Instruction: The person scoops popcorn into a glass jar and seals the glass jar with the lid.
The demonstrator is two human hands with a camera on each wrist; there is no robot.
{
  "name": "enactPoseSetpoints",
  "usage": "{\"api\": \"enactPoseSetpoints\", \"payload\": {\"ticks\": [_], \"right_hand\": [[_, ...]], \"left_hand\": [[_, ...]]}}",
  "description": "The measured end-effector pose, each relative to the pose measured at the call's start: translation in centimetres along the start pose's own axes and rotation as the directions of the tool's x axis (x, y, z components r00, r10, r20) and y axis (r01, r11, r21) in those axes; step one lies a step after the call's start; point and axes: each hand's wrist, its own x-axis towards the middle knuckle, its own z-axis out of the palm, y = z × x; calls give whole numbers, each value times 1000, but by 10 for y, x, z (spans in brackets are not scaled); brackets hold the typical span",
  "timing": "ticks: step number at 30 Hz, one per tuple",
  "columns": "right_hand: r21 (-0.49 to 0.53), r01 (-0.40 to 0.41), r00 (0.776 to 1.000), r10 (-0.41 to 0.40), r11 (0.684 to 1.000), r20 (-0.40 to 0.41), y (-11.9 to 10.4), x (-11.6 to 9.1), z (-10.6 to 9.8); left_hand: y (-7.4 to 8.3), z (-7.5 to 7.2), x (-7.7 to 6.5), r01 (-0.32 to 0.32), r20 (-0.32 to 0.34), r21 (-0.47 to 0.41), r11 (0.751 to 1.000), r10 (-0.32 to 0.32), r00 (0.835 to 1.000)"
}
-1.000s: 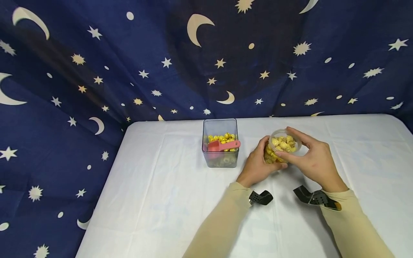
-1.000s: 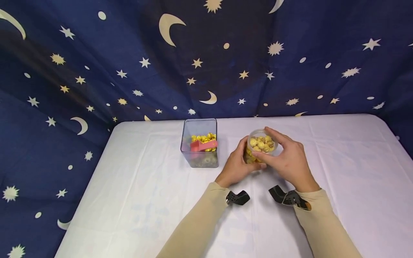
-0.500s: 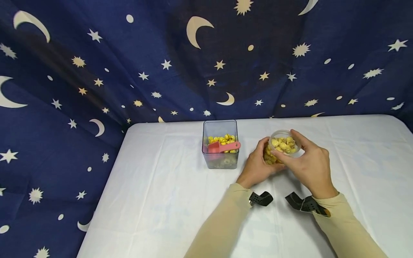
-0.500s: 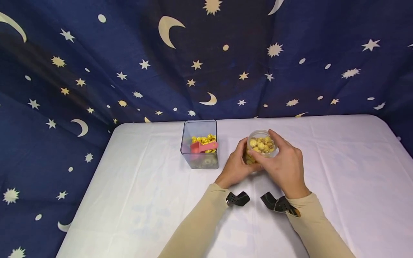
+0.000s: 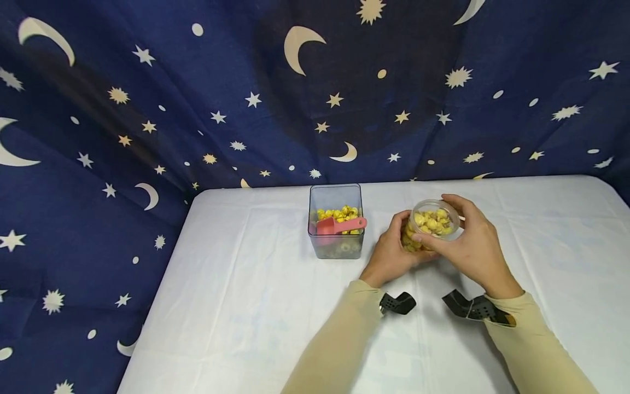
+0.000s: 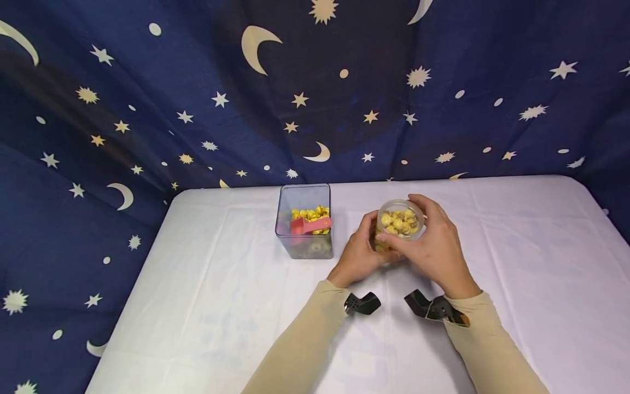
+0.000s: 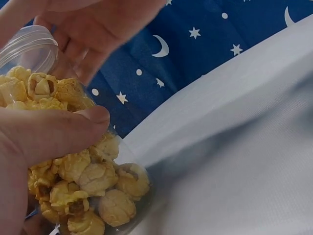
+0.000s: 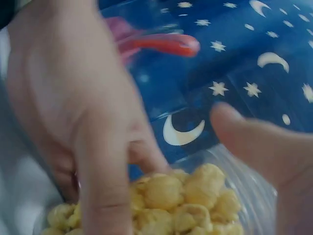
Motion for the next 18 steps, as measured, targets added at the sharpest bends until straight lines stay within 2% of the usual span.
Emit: {"api": "enactPoseSetpoints", "payload": {"ticks": [3,5,11,18], "right_hand": [[106,-11,994,-1,994,111,8,4,-6],[176,4,987,-32,984,155,14,6,-8],[318,72,970,-141,946,200,25,9,-13],[317,87,971,-151,944,184,30,12,-11]], "left_hand": [[0,1,0,0,4,-5,1000,0,1000],[1,1,0,2,8,-3,1000,-1,1000],[1,1,0,17,10,-6,1000,-17,1000],[0,-1,0,12,6,-16,1000,-12,1000]]}}
